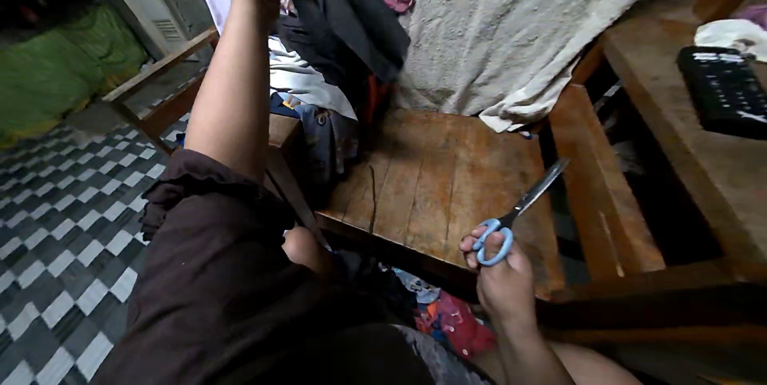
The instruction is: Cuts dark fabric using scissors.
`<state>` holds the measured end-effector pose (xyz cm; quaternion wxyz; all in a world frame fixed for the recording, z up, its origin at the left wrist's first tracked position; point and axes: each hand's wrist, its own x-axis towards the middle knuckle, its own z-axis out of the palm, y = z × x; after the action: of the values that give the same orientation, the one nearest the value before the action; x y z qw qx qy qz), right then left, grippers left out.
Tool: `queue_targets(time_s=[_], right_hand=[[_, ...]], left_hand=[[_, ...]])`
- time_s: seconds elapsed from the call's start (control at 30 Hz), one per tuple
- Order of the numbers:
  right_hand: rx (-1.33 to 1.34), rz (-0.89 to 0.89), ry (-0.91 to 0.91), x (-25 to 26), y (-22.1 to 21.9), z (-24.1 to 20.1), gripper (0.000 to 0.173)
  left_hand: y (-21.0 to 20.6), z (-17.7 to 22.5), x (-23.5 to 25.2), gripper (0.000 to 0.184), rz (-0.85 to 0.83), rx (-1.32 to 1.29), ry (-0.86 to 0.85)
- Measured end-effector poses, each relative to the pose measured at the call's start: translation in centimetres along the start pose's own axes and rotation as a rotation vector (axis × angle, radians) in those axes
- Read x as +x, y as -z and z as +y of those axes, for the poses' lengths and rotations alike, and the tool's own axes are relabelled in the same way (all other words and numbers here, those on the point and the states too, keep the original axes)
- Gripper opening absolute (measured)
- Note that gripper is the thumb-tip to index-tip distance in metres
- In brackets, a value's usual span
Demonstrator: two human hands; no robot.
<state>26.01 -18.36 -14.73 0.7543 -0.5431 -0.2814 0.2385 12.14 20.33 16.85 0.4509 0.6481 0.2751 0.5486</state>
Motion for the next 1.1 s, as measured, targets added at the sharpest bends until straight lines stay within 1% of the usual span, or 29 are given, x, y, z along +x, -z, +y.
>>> queue_targets(time_s=[0.07, 0.1, 0.13, 0.2, 0.27, 0.33, 0.37, 0.4, 0.47, 0.5, 0.53, 0.57, 0.6, 0.63, 0.67, 0.7, 0.73, 0.77, 0.8, 0.83, 0.9, 0.93, 0.97, 1.03, 1.1], right_hand=[[-0.030, -0.018, -0.022, 0.0, -0.2, 0.3, 0.022], [-0.046, -0.022, -0.032, 0.0, -0.4, 0.4, 0.021], [-0.062, -0.024, -0.044, 0.0, -0.6, 0.4, 0.021], [-0.085, -0.023, -0.071, -0.1, -0.8, 0.6, 0.020], [-0.103, -0.023, -0.097, 0.0, -0.8, 0.8, 0.019], [-0.122, -0.021, -0.113, 0.1, -0.7, 0.9, 0.019], [-0.132, -0.023, -0.117, 0.1, -0.6, 0.9, 0.018], [-0.147, -0.031, -0.120, 0.1, -0.4, 0.9, 0.018], [-0.192, -0.055, -0.151, 0.4, 0.0, 1.0, 0.017], [-0.220, -0.073, -0.177, 0.5, 0.2, 0.9, 0.018], [-0.240, -0.093, -0.203, 0.6, 0.5, 0.9, 0.017], [-0.248, -0.108, -0.222, 0.6, 0.7, 0.9, 0.017], [-0.255, -0.121, -0.234, 0.7, 0.9, 0.9, 0.017], [-0.257, -0.132, -0.241, 0.7, 1.0, 1.0, 0.017], [-0.258, -0.145, -0.247, 0.6, 1.1, 1.0, 0.017], [-0.254, -0.159, -0.254, 0.6, 1.1, 1.0, 0.016], [-0.256, -0.168, -0.267, 0.6, 1.2, 1.0, 0.015], [-0.265, -0.176, -0.284, 0.6, 1.2, 1.0, 0.015], [-0.280, -0.188, -0.295, 0.7, 1.3, 1.0, 0.015], [-0.297, -0.201, -0.300, 0.8, 1.3, 1.1, 0.014], [-0.330, -0.213, -0.287, 0.9, 1.5, 1.4, 0.014], [-0.339, -0.215, -0.278, 0.9, 1.6, 1.6, 0.014], [-0.350, -0.216, -0.281, 0.9, 1.7, 1.7, 0.014], [-0.357, -0.225, -0.302, 0.8, 1.8, 1.6, 0.013], [-0.344, -0.244, -0.315, 0.8, 1.9, 1.7, 0.012]], left_hand=[[2.0, -3.5, -0.2, 0.069, 0.025, 0.433, 0.028], [2.3, -5.2, -1.1, 0.080, 0.032, 0.632, 0.056], [2.2, -6.4, -2.4, 0.084, 0.005, 0.811, 0.076], [1.7, -8.1, -4.8, 0.078, -0.158, 1.115, 0.107], [1.4, -9.2, -5.9, 0.070, -0.319, 1.316, 0.184], [0.5, -8.4, -6.5, 0.066, -0.332, 1.398, 0.185], [-0.4, -7.6, -7.5, 0.064, -0.324, 1.401, 0.124], [-1.3, -6.9, -9.3, 0.060, -0.325, 1.370, 0.023], [-3.0, -6.1, -14.4, 0.051, -0.400, 1.217, -0.256], [-3.7, -6.6, -17.8, 0.042, -0.500, 1.082, -0.381], [-4.1, -7.3, -21.6, 0.035, -0.689, 0.942, -0.388], [-4.5, -8.4, -25.4, 0.031, -0.948, 0.833, -0.285], [-4.8, -10.2, -28.6, 0.029, -1.260, 0.767, -0.101], [-5.2, -12.9, -31.0, 0.031, -1.578, 0.726, 0.138], [-5.5, -16.2, -33.2, 0.034, -1.802, 0.748, 0.321], [-5.5, -19.5, -35.1, 0.038, -1.926, 0.830, 0.445], [-5.4, -22.3, -36.6, 0.041, -1.960, 0.928, 0.555], [-5.5, -23.7, -37.7, 0.042, -1.925, 1.045, 0.700], [-5.6, -25.0, -38.6, 0.041, -1.828, 1.132, 0.830], [-5.6, -27.0, -39.5, 0.042, -1.713, 1.169, 0.919], [-4.9, -32.3, -41.5, 0.046, -1.480, 1.097, 0.991], [-4.4, -34.9, -42.3, 0.052, -1.361, 1.048, 1.014], [-4.0, -36.7, -43.2, 0.054, -1.245, 1.020, 1.043], [-3.2, -38.2, -44.2, 0.051, -1.086, 1.053, 1.124], [-2.1, -39.0, -45.1, 0.054, -1.012, 1.141, 1.184]])
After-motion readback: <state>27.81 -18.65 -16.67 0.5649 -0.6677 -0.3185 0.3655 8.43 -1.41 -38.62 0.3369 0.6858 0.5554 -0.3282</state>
